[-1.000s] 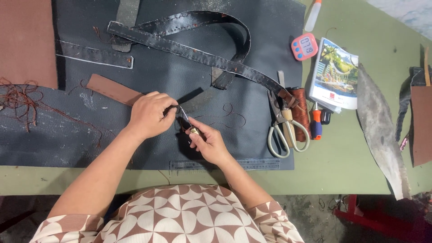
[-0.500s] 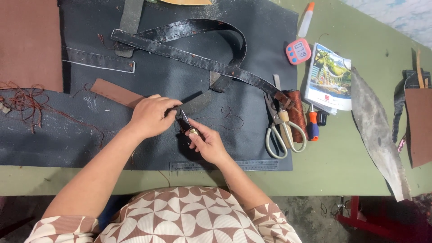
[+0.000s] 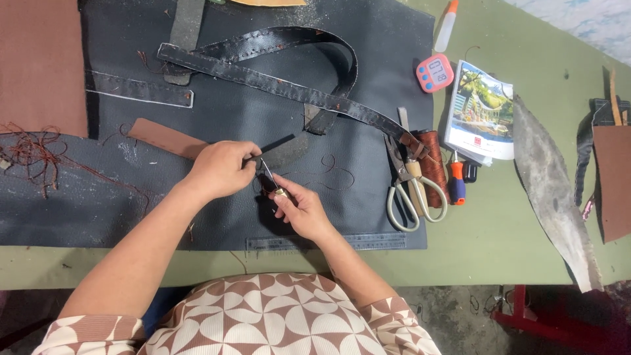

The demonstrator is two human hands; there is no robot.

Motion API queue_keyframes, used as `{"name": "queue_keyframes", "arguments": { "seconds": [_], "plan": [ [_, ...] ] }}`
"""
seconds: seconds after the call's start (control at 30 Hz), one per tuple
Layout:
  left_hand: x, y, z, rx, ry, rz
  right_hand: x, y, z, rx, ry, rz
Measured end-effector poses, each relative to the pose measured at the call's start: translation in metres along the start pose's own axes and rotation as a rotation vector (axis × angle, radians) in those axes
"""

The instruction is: Using a hand awl to punch a series of holes into a leather strap for preparation for stitching.

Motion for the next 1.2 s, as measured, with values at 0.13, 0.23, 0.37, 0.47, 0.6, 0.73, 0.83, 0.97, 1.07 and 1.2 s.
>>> {"name": "queue_keyframes", "arguments": {
  "seconds": [0.13, 0.23, 0.37, 0.47, 0.6, 0.73, 0.83, 0.97, 1.07, 1.2],
  "plan": [
    [-0.006, -0.002, -0.001, 0.039, -0.026, 0.036, -0.001, 0.000, -0.001, 0.001, 0.010, -0.004],
    [-0.005, -0.004, -0.002, 0.004, -0.034, 0.079, 0.001, 0.000, -0.001, 0.003, 0.013, -0.011],
    [-0.004, -0.005, 0.000, -0.022, -0.035, 0.092, -0.001, 0.000, -0.002, 0.003, 0.015, -0.014],
    [-0.001, -0.004, -0.001, -0.018, -0.043, 0.093, 0.000, 0.000, -0.002, 0.007, 0.013, -0.018],
    [-0.003, -0.005, -0.002, -0.023, -0.044, 0.089, -0.001, 0.000, -0.002, 0.009, 0.005, -0.016],
    [-0.003, -0.004, -0.002, -0.019, -0.058, 0.099, -0.002, 0.000, -0.002, 0.003, 0.001, -0.008],
    [0.001, -0.003, -0.003, -0.021, -0.079, 0.105, 0.003, 0.001, -0.002, -0.006, 0.006, 0.003],
    [-0.002, 0.003, -0.003, -0.024, -0.080, 0.101, -0.005, 0.001, -0.002, -0.028, 0.014, 0.011],
    [-0.002, 0.014, -0.003, -0.109, -0.042, 0.036, -0.007, 0.000, -0.003, -0.068, 0.018, 0.048],
    [0.008, 0.033, -0.005, -0.275, -0.005, -0.147, 0.014, 0.003, -0.006, -0.080, -0.009, 0.155]
  ]
}}
Point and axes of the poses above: each hand's wrist, its own z-axis away from the middle knuckle, its own y-axis out of the palm, x = y × z, the point moved 5 cm from there along -z, towards the middle knuckle, and after that the axes turned 3 degrees about z, right-handed, at the moved point
